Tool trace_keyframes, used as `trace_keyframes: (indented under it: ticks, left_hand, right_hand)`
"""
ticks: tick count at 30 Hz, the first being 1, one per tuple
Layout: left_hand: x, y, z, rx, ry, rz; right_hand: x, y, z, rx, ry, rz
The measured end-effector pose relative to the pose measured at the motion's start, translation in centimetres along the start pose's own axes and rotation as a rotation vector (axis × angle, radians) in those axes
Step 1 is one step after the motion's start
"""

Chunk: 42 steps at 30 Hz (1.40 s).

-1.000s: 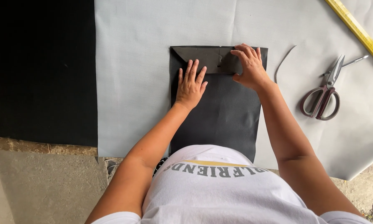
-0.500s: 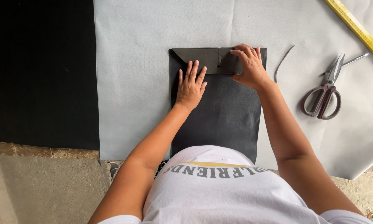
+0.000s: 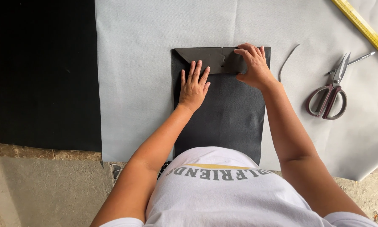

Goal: Measuring, cutting a strip of fabric, and tracing a template onto it repeatedly.

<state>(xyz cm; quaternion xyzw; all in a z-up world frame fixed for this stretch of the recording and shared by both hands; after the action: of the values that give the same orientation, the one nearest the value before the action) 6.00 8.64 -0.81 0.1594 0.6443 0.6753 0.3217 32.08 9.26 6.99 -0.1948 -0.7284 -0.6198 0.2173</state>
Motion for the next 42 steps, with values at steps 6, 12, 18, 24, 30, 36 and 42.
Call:
trace_keyframes:
  ticks: [6,12,18,24,30,36,42]
  left_hand:
    - [0.0,0.0,0.0,0.009,-0.008,0.001]
    - [-0.1,0.1,-0.1,0.000,-0.009,0.010]
    - [0.0,0.0,-0.1,-0.007,-0.012,0.023]
    - [0.0,-0.1,-0.2,-0.032,-0.019,0.012]
    - [0.0,-0.3,-0.2,-0.043,-0.017,0.010]
    - [0.0,-0.2,0.0,-0.055,-0.013,0.018]
    - [-0.9,2.8,3.3,-0.189,-0.031,0.040]
  right_hand:
    - [-0.1,0.0,0.1,0.000,0.010,-0.005]
    - [-0.6,-0.2,0.1,0.015,-0.001,-0.025]
    - [-1.3,-0.7,0.3,0.024,0.007,-0.020]
    - [-1.3,-0.6,0.3,0.025,0.012,-0.032]
    - [-1.2,-0.6,0.3,0.034,0.013,-0.020]
    - [-1.5,-0.8,0.4,0.024,0.009,-0.015]
    - [-2.0,1.1,-1.2,-0.093,0.019,0.052]
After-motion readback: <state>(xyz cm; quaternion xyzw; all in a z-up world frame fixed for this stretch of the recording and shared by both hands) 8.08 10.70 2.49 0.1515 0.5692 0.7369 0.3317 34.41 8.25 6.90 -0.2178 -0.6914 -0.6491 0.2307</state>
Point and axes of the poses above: each hand's wrist, its own z-axis towards the middle knuckle, its own y-axis out of the back of the hand, x = y × z, the point moved 1 cm from there along z, towards the middle knuckle, and after that the axes turned 4 degrees about -y, right-handed, at the moved point
